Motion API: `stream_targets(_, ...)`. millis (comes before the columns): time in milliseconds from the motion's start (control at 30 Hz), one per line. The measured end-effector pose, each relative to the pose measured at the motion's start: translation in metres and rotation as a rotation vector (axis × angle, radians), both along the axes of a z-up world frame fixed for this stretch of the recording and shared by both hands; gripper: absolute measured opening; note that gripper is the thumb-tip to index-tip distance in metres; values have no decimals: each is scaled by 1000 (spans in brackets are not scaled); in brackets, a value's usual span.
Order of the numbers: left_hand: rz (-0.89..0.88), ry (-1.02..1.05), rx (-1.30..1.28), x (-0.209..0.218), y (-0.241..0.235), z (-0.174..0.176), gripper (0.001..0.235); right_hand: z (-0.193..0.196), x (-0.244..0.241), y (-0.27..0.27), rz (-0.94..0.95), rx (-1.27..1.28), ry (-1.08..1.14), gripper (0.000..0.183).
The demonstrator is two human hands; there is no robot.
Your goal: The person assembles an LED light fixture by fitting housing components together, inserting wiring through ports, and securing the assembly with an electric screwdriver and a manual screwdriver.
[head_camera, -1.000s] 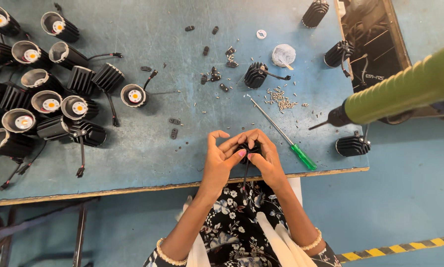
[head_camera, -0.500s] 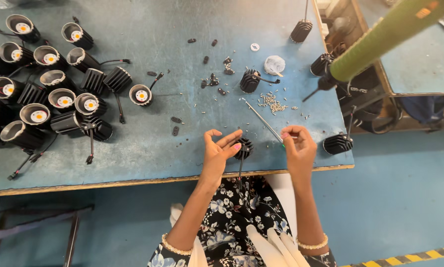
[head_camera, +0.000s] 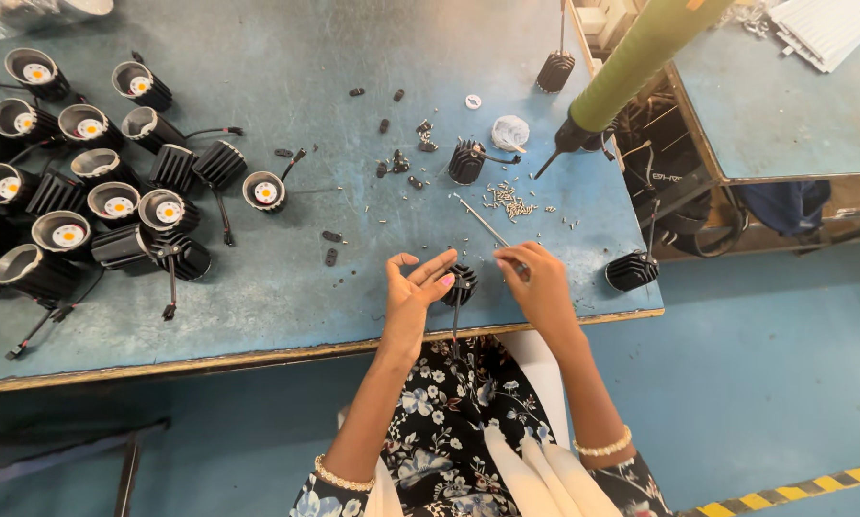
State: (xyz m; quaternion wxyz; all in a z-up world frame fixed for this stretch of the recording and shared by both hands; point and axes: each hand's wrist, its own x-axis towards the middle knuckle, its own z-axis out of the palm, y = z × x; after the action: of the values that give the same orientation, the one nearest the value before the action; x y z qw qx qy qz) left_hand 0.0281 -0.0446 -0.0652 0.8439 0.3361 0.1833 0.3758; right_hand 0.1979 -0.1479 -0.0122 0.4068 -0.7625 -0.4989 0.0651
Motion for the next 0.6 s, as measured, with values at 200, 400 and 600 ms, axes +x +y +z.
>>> stream_targets(200,8,-8,-13,1,0,-1,50,-8,-5,44,46,-1,-7,16)
stream_targets(400,4,-2,-13,0,0,0,50,-15,-6,53,65,-9,-73,9)
stream_targets(600,-1,14,-20,-1,1,3,50,-20,-15,28,-17,54,132,10)
